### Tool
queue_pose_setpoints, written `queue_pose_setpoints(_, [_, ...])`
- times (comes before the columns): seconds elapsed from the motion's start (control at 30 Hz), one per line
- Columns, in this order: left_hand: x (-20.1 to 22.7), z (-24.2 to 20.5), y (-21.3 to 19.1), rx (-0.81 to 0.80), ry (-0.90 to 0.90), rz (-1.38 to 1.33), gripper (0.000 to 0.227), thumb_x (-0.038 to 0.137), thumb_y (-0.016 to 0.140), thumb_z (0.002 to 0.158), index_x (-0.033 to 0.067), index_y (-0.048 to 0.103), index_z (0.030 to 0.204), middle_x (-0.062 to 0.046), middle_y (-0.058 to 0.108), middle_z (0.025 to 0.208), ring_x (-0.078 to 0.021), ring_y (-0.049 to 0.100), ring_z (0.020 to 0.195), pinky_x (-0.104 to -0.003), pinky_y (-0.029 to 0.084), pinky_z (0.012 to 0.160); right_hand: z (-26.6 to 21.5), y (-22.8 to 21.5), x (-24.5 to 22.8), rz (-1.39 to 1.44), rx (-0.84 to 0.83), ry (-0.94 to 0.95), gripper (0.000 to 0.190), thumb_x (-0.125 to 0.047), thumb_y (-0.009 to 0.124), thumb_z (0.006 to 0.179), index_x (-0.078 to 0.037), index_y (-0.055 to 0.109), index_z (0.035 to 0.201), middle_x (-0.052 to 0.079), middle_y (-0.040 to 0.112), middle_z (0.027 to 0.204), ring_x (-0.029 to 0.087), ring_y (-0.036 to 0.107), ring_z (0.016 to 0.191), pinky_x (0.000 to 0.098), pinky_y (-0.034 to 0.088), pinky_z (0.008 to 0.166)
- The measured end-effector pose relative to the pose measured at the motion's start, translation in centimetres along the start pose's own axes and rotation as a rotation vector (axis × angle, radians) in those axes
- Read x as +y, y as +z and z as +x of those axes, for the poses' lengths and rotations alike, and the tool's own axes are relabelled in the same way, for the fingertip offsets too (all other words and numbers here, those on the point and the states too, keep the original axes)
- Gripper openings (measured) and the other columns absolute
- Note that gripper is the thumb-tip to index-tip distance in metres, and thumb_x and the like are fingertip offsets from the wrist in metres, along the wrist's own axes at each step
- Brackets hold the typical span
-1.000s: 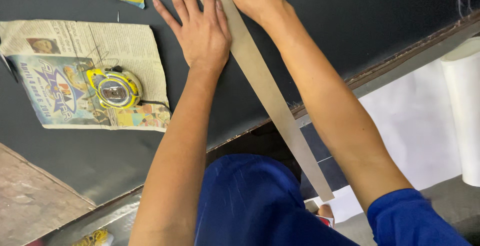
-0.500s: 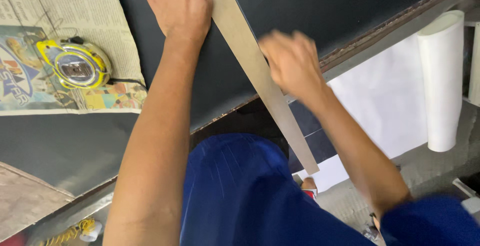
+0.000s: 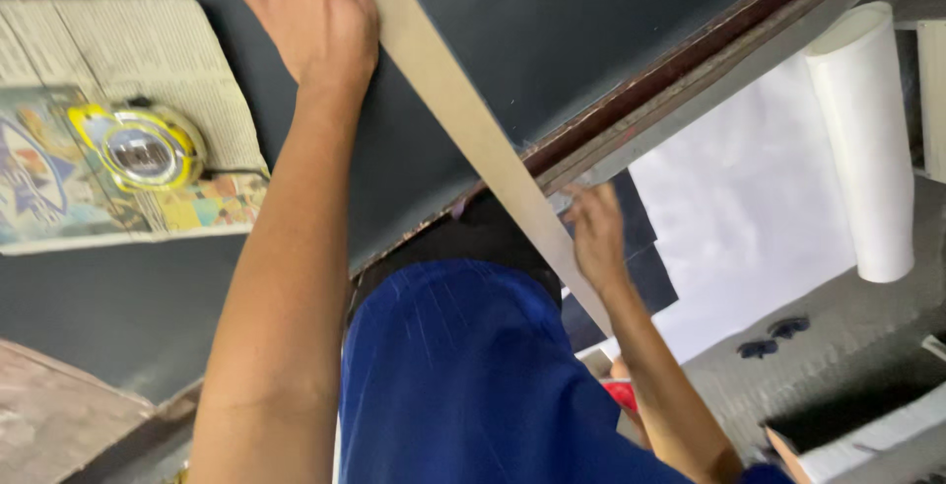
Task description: The person measures a large black sheet on a workbench using a tape measure and marks points with chalk. They use a straight edge to draw straight lines connecting the marks. The person then places newspaper sheets over the marked area and writes on the black sheet with chalk.
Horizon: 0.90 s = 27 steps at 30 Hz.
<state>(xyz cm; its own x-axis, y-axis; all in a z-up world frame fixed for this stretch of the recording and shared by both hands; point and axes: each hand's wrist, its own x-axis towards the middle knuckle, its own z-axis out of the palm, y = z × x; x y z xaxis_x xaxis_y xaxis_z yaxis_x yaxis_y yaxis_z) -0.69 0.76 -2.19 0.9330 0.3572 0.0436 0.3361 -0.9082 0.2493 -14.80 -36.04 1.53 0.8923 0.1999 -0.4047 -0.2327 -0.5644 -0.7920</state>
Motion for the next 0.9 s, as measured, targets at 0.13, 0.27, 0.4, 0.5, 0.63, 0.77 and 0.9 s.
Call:
queue_pose_setpoints(0.13, [0.5,0.4,-0.9,-0.018,-0.031,-0.025,0.051,0.024,0.05,0.112,0.0124,0.044,0.161,-0.028,0.023,0.167,-0.0465,0.012,0.155,-0.068,-0.002,0.12,-2.2,2.4,1.3,-0.203,-0.085,0.047,0.069,-0.026,0.086,0.074,0.003,0.055,0.129,0.021,0.05,0.112,0.037,0.056,0.108,0.0446,0.049,0.088])
queue_pose_setpoints(0.27, [0.4,0.1,-1.8,0.01,-0.027,-0.13,0.052,0.025,0.051,0.114,0.0132,0.043,0.164,-0.025,0.019,0.172,-0.0441,0.012,0.161,-0.067,-0.002,0.125,-4.2,1.7,-0.2,-0.178,-0.052,0.152,0.058,-0.022,0.08,0.077,-0.002,0.059,0.128,0.017,0.053,0.116,0.035,0.061,0.11,0.0408,0.052,0.093])
queue_pose_setpoints(0.4, [2.6,-1.2,-5.5,0.075,0.133,-0.234,0.059,0.032,0.061,0.105,0.0114,0.047,0.159,-0.026,0.021,0.169,-0.0461,0.012,0.157,-0.071,-0.001,0.121,-3.2,-3.3,-1.9,-0.242,-0.015,0.084,0.059,-0.013,0.075,0.071,-0.002,0.06,0.127,0.016,0.053,0.115,0.036,0.061,0.109,0.0427,0.051,0.092])
queue_pose_setpoints(0.5, [6.9,-4.4,-9.3,-0.128,0.468,-0.217,0.068,0.046,0.069,0.087,0.0149,0.053,0.145,-0.022,0.029,0.163,-0.0473,0.016,0.153,-0.074,0.001,0.116,-1.9,-8.2,-2.8,-0.375,-0.046,0.076,0.061,-0.013,0.074,0.065,-0.006,0.064,0.125,0.013,0.055,0.109,0.033,0.061,0.099,0.0439,0.052,0.087])
queue_pose_setpoints(0.63, [13.8,-7.5,-12.5,-0.413,0.771,-0.232,0.08,0.048,0.077,0.075,0.0165,0.054,0.145,-0.02,0.048,0.146,-0.0396,0.033,0.145,-0.074,0.009,0.115,1.4,-15.3,-5.1,-0.51,-0.193,0.19,0.067,-0.012,0.073,0.064,-0.007,0.061,0.13,0.01,0.053,0.109,0.033,0.053,0.094,0.0414,0.048,0.084])
queue_pose_setpoints(0.77, [18.2,-4.5,-12.4,-0.356,0.647,-0.19,0.071,0.035,0.082,0.081,0.0152,0.057,0.145,-0.015,0.058,0.115,-0.0315,0.056,0.118,-0.069,0.027,0.114,9.8,-21.3,-10.0,-0.616,-0.229,-0.145,0.061,-0.011,0.076,0.069,-0.01,0.064,0.129,0.008,0.055,0.106,0.029,0.054,0.094,0.0401,0.04,0.09])
queue_pose_setpoints(0.9, [21.5,0.4,-10.5,-0.328,0.518,-0.278,0.064,0.031,0.081,0.083,0.0178,0.061,0.142,-0.011,0.057,0.102,-0.0288,0.058,0.098,-0.048,0.042,0.09,17.7,-27.1,-12.6,-0.542,-0.103,-0.558,0.063,-0.014,0.081,0.071,-0.009,0.065,0.131,0.01,0.059,0.112,0.027,0.058,0.104,0.0403,0.04,0.093])
